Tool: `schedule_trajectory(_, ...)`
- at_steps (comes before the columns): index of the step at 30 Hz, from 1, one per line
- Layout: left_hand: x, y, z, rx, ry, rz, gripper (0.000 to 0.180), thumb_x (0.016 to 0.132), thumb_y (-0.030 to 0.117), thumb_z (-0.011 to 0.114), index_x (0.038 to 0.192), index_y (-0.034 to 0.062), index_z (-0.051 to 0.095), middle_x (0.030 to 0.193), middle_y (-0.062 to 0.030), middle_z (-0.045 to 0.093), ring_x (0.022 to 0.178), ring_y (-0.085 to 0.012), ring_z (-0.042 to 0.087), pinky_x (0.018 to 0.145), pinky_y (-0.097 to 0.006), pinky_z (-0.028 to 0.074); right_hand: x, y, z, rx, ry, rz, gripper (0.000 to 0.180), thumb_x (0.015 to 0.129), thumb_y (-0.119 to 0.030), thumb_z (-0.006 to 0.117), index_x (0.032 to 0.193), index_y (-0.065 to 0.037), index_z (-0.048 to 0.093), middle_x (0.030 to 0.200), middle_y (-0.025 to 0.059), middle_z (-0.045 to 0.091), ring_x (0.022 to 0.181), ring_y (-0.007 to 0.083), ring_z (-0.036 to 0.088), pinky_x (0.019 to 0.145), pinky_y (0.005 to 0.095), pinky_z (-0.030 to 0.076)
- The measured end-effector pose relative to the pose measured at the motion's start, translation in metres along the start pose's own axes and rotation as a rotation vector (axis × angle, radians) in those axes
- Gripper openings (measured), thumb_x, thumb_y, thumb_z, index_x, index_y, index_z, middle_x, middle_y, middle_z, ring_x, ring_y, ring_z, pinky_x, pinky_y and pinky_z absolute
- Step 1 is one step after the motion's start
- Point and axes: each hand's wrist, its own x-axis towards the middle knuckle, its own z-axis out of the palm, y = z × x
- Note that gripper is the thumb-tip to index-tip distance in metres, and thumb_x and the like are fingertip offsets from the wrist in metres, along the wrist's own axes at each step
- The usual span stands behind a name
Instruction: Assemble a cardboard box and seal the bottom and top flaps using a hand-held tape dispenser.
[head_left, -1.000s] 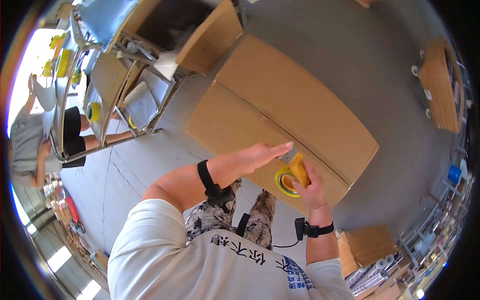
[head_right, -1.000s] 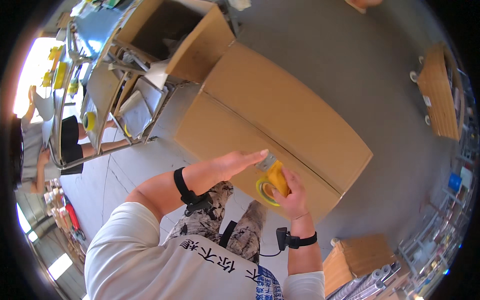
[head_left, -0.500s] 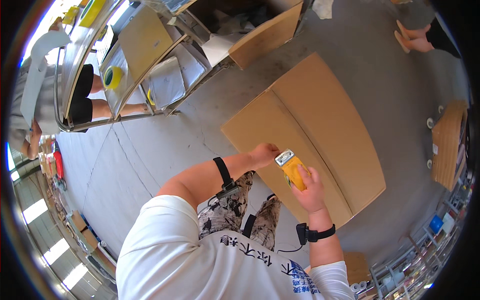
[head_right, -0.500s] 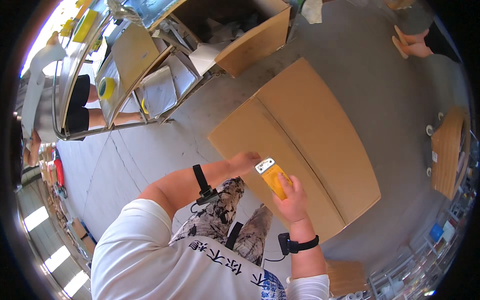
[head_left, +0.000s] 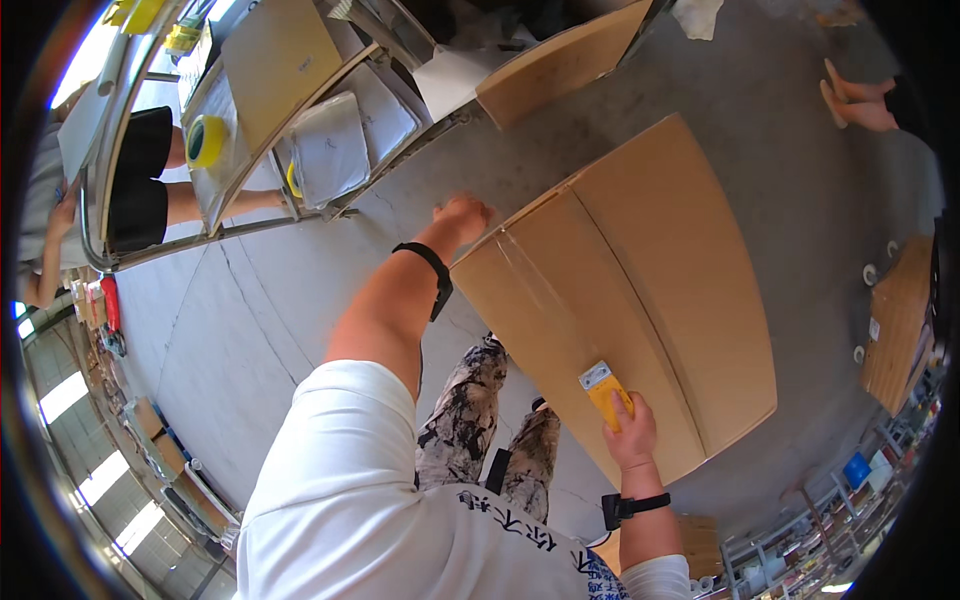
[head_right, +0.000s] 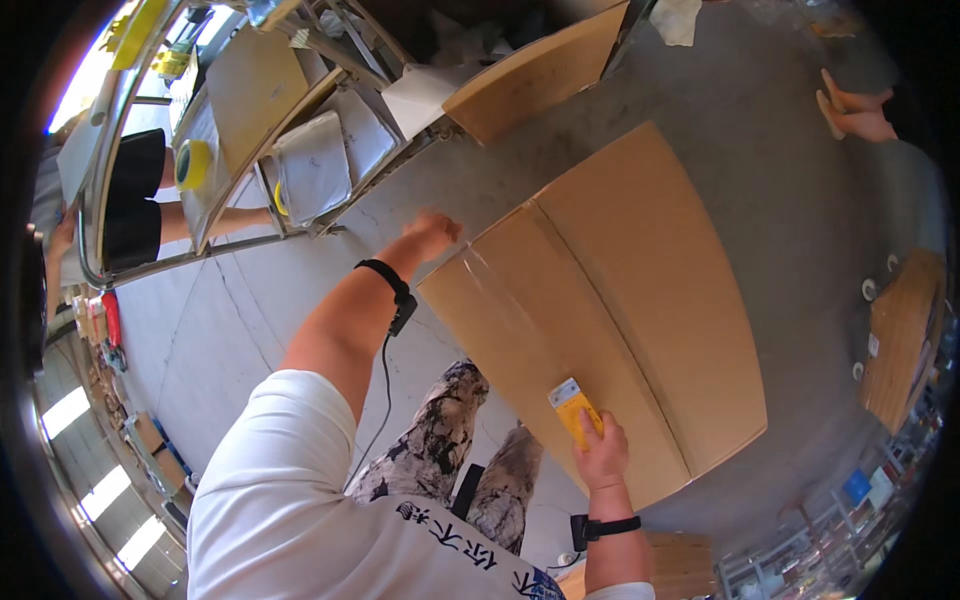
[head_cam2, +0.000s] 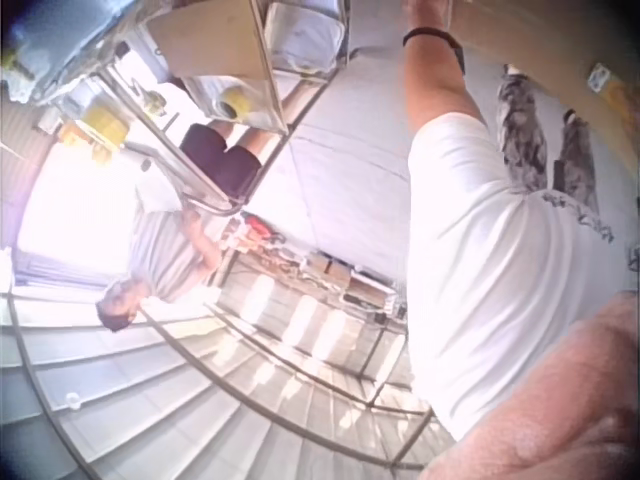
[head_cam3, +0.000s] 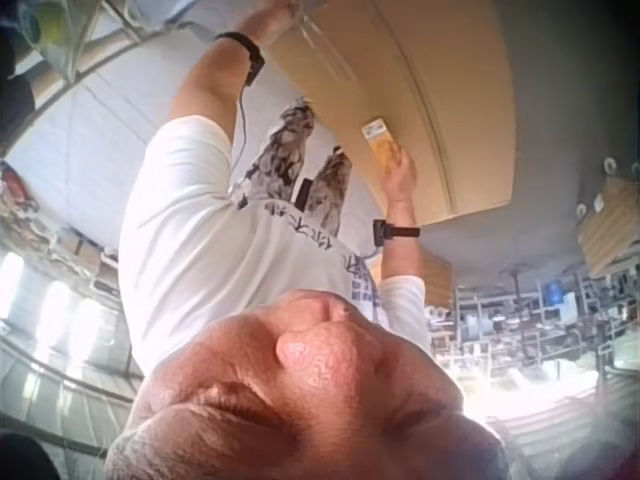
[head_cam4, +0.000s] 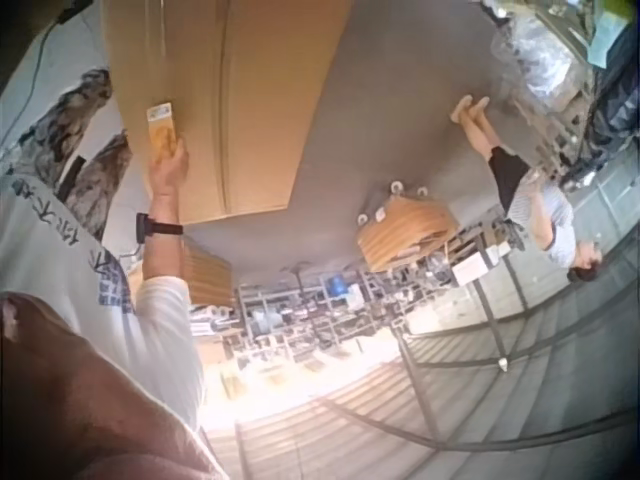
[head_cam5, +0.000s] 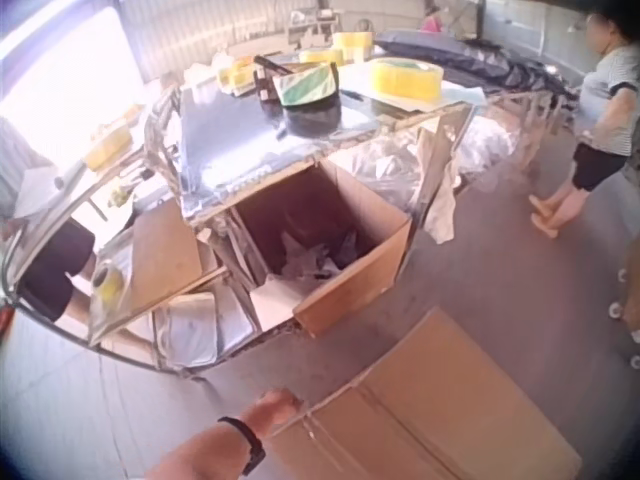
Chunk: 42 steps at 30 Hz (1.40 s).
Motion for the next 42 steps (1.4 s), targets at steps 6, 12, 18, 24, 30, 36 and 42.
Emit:
schedule_trajectory(6,0.007,0.017,0.020,0.263,-0.070,-0.159,0.039,0.095,0.039,0.043,0.125,0.0185,0.058,0.135,-0.0071,0.051,0.130,-0.0272,0.043,0.100,-0.061,0.033,0.006,0.001,0.005,-0.014,-0.046,0.030,0.067,0.066,-0.009,0.070,0.129,-0.018,0.052,0.113,0.0195,0.053,0.093,0.0388,0.056,0.075,0.0463,0.049)
schedule_trajectory(12,-0.005,0.015,0.029,-0.259,0.062,-0.012,0.050,0.095,0.047,0.040,0.130,0.0140,0.054,0.128,-0.0114,0.058,0.119,-0.0309,0.053,0.101,-0.045,0.039,0.013,0.001,0.002,-0.010,-0.025,0.051,0.061,0.067,-0.009,0.069,0.126,-0.016,0.056,0.112,0.0195,0.054,0.093,0.0390,0.056,0.076,0.0457,0.049)
schedule_trajectory(18,0.003,-0.011,0.063,-0.365,0.098,0.246,0.061,0.095,0.060,0.028,0.131,0.0183,0.053,0.128,-0.0110,0.057,0.121,-0.0315,0.051,0.103,-0.039,0.037,0.011,0.010,0.011,0.087,0.001,0.063,0.061,0.066,-0.011,0.072,0.124,-0.018,0.057,0.115,0.0169,0.053,0.094,0.0365,0.056,0.078,0.0450,0.049)
schedule_trajectory(24,0.009,-0.014,0.050,-0.004,0.172,0.082,0.062,0.095,0.062,0.025,0.133,0.0221,0.051,0.128,-0.0118,0.057,0.125,-0.0317,0.047,0.110,-0.047,0.022,-0.091,0.059,0.009,0.108,-0.018,0.048,0.068,0.063,-0.012,0.077,0.127,-0.022,0.054,0.121,0.0167,0.051,0.100,0.0374,0.054,0.084,0.0445,0.048)
schedule_trajectory(30,-0.016,-0.001,0.074,0.130,0.669,-0.121,0.064,0.095,0.054,0.035,0.147,0.0185,0.027,0.153,-0.0116,0.024,0.142,-0.0255,0.018,0.114,-0.049,0.010,-0.191,0.113,0.018,-0.081,-0.250,0.193,0.071,0.063,-0.013,0.078,0.129,-0.025,0.054,0.125,0.0143,0.049,0.100,0.0358,0.054,0.087,0.0445,0.046)
schedule_trajectory(36,-0.120,0.117,0.246,0.718,0.273,0.339,0.070,0.096,0.050,0.032,0.150,0.0080,0.018,0.158,-0.0106,0.005,0.145,-0.0314,0.001,0.117,-0.044,0.001,-0.169,0.095,0.039,-0.099,-0.231,0.263,0.072,0.063,-0.013,0.078,0.129,-0.029,0.054,0.124,0.0126,0.050,0.098,0.0337,0.054,0.085,0.0443,0.047)
schedule_trajectory(42,-0.131,0.099,0.265,0.521,0.359,0.456,0.073,0.094,0.053,0.034,0.150,0.0087,0.019,0.159,-0.0083,0.001,0.145,-0.0290,-0.005,0.116,-0.044,0.001,-0.230,0.121,0.047,0.053,-0.068,0.156,0.073,0.064,-0.010,0.077,0.129,-0.032,0.053,0.125,0.0132,0.049,0.100,0.0348,0.055,0.085,0.0437,0.048)
